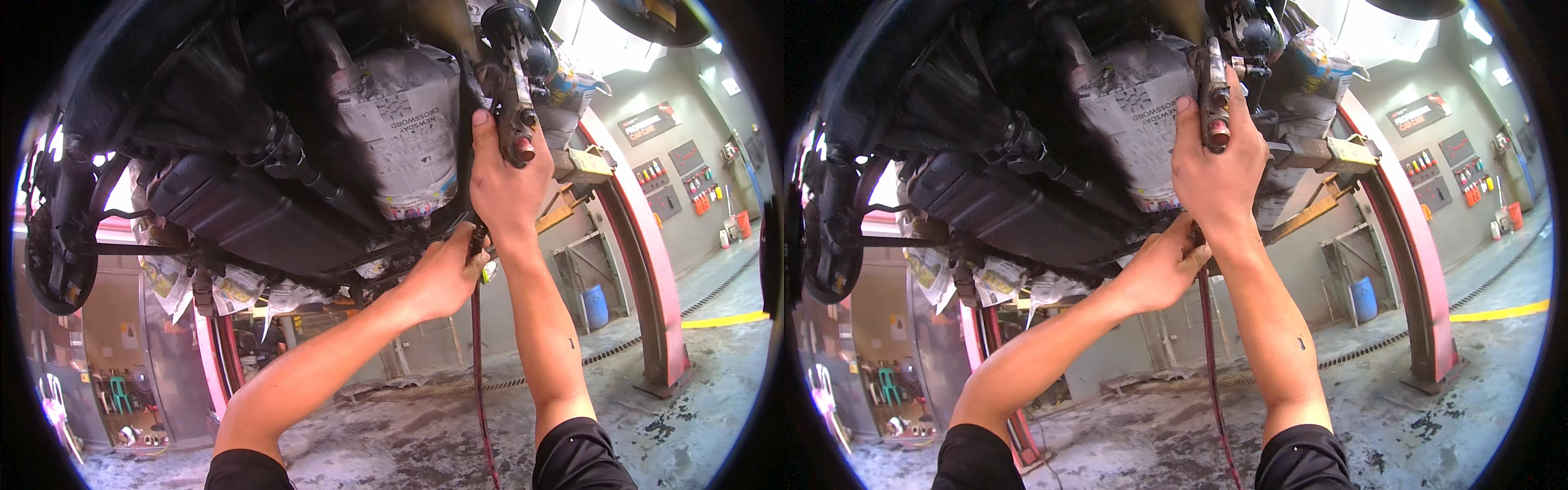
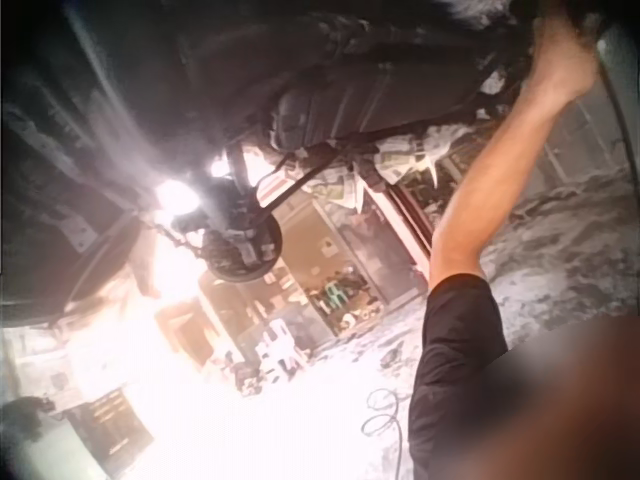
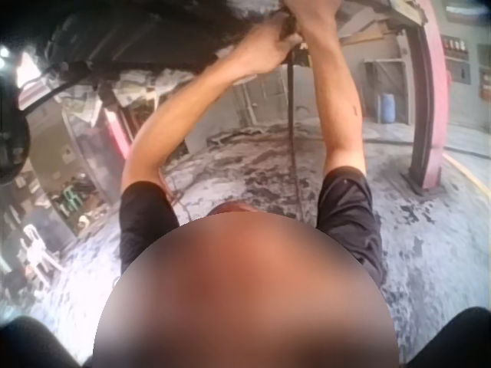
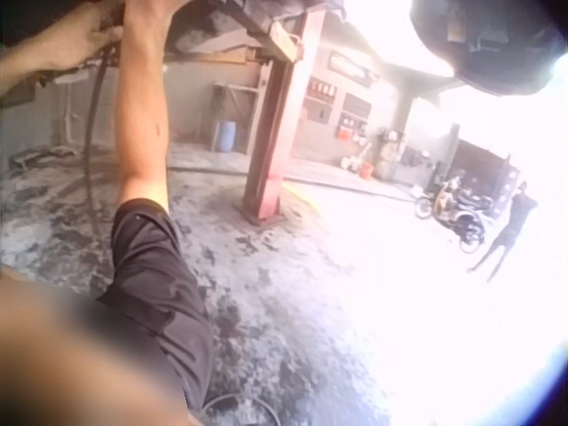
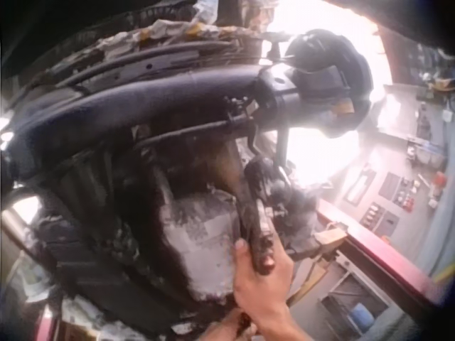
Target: The person uses a spray gun to apply a coating to the underside of a car raised on a lift. The person moves the spray gun along the undercarriage, covering multiple areas while holding the air hose with the other hand.
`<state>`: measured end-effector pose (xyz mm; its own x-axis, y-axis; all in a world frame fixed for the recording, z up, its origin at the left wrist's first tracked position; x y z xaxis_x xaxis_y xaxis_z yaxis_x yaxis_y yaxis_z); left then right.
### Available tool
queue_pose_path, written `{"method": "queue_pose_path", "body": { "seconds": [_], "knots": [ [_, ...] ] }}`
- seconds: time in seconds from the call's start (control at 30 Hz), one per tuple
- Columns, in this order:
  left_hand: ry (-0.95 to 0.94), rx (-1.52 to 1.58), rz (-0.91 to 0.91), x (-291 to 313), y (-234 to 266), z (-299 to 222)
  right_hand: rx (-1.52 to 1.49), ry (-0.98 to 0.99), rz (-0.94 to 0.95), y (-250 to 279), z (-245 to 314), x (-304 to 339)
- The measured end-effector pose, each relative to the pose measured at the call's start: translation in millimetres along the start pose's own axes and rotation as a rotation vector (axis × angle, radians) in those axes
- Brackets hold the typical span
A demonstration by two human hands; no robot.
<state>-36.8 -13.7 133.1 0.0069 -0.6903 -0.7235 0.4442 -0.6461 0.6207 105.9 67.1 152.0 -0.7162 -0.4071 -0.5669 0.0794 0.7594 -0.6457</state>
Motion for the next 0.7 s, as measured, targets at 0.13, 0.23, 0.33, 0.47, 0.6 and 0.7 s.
{"method": "queue_pose_path", "body": {
  "seconds": [0.13,0.23,0.33,0.47,0.6,0.7],
  "knots": [
    [0.012,0.016,0.041,0.4,-18.1,3.5,0.068,-0.056,0.059,6.3,-4.7,6.2],
    [-0.056,0.052,-0.013,-0.6,-23.9,0.3,0.063,-0.054,0.067,9.6,-7.8,9.8],
    [-0.138,0.078,-0.089,1.8,-24.3,-4.2,-0.006,-0.020,0.062,12.5,-9.1,10.7],
    [-0.076,0.044,-0.024,0.4,-33.5,2.9,-0.002,-0.004,0.101,17.0,-10.7,10.6],
    [-0.147,0.075,-0.100,1.4,-31.1,-7.5,0.012,0.020,0.090,21.7,-8.3,14.4],
    [-0.056,0.076,-0.006,-2.7,-45.3,0.9,-0.022,-0.029,0.054,28.1,-13.1,16.5]
  ]
}}
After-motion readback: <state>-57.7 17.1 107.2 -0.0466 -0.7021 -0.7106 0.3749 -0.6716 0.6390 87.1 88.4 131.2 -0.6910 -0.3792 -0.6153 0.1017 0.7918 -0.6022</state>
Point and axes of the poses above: each hand's wrist, its own x-axis away from the middle knuckle, its own y-axis out of the back of the hand, z = x × y, the point moved 10 cm from there along -x, towards the middle knuckle, and after that the axes turned 10 degrees about -x, right-handed, at the moved point
